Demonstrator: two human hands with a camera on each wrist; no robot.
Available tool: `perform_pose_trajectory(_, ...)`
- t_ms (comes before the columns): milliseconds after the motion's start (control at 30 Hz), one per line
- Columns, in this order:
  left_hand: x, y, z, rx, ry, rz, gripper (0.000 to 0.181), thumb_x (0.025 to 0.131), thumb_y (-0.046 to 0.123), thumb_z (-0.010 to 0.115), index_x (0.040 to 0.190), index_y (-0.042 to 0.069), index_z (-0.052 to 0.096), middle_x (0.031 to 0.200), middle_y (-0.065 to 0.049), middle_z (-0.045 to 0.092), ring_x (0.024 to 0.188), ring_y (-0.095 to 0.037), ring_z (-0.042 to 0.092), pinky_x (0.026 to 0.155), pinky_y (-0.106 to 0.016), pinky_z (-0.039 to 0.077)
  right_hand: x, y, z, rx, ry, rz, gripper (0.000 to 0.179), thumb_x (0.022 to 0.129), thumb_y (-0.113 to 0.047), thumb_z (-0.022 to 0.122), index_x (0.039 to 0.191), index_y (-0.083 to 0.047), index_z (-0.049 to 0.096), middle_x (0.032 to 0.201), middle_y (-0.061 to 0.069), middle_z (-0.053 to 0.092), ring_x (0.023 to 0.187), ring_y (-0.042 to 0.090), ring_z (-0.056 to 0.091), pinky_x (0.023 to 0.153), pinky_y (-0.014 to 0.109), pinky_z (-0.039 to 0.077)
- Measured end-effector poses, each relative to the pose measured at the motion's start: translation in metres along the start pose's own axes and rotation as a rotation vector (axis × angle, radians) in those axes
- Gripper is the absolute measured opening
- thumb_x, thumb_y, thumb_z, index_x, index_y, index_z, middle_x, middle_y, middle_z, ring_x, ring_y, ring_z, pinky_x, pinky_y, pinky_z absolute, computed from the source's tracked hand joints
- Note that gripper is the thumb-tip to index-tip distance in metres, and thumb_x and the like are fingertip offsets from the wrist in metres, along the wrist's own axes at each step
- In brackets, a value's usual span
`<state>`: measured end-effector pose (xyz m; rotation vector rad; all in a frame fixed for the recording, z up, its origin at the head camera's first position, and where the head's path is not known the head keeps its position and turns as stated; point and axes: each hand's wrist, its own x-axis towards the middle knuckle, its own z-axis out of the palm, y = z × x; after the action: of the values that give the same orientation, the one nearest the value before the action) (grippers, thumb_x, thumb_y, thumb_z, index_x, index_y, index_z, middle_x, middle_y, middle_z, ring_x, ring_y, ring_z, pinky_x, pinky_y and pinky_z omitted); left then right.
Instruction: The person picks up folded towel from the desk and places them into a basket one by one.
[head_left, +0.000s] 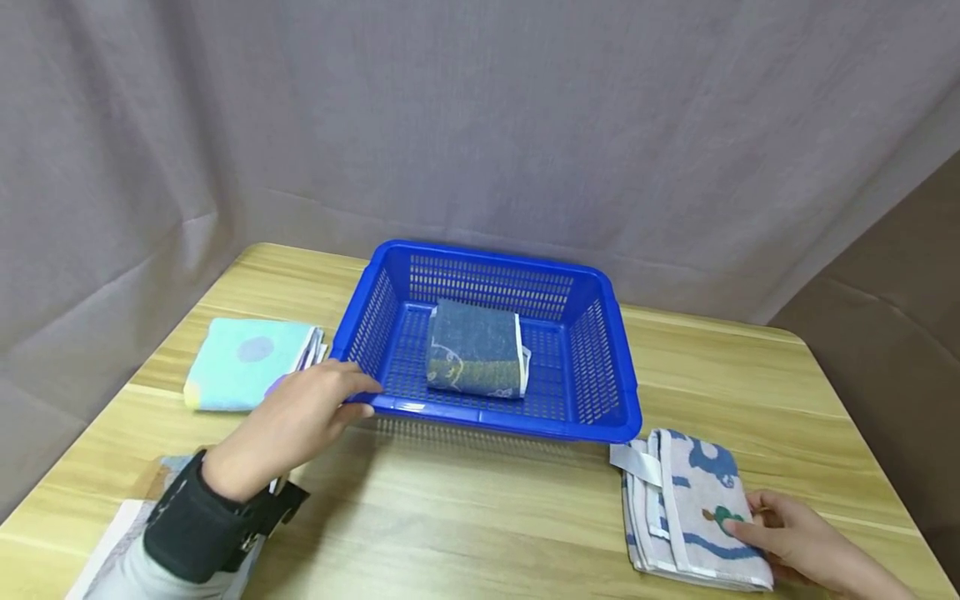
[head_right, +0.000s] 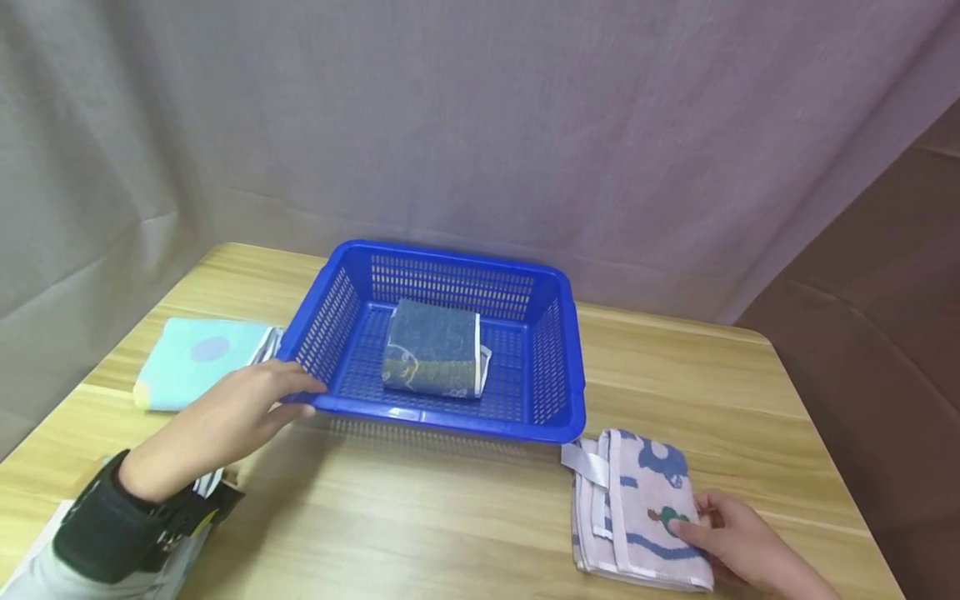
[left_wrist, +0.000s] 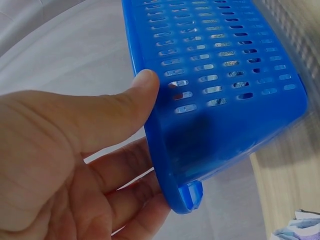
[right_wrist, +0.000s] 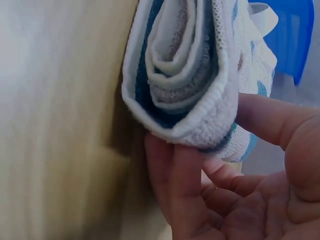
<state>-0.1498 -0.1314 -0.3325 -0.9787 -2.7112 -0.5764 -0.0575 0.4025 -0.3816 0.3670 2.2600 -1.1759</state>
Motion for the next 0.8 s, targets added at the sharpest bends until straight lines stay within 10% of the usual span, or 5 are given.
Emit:
perform_pose_trajectory(333,0.000,0.000,-0.002,-0.011,0.000,-0.007,0.023,0.076,0.008,0.073,0.098,0.010,0.069,0.091,-0.002,0.065,0.084,-0.020,0.059,0.072,-0.041,0.050,-0.012,-0.011,0.037,-0.034,-0.020,0.035,0.039,0.089,-0.027,0.062,0.102,0.007,0.045,0.071,0.002,0.042,0.065,0.018,0.043,0.053,0.026,0.034)
perform_pose_trajectory(800,-0.003,-0.002,-0.002,-0.009,-0.009,-0.025,0.022,0.076,0.011,0.073,0.098,0.012,0.069,0.091,-0.001,0.065,0.085,-0.019,0.059,0.072,-0.041,0.050,-0.007,-0.007,0.087,0.042,-0.085,-0.100,0.040,0.085,-0.023,0.066,0.097,0.009,0.045,0.069,0.000,0.048,0.067,0.016,0.049,0.056,0.024,0.043)
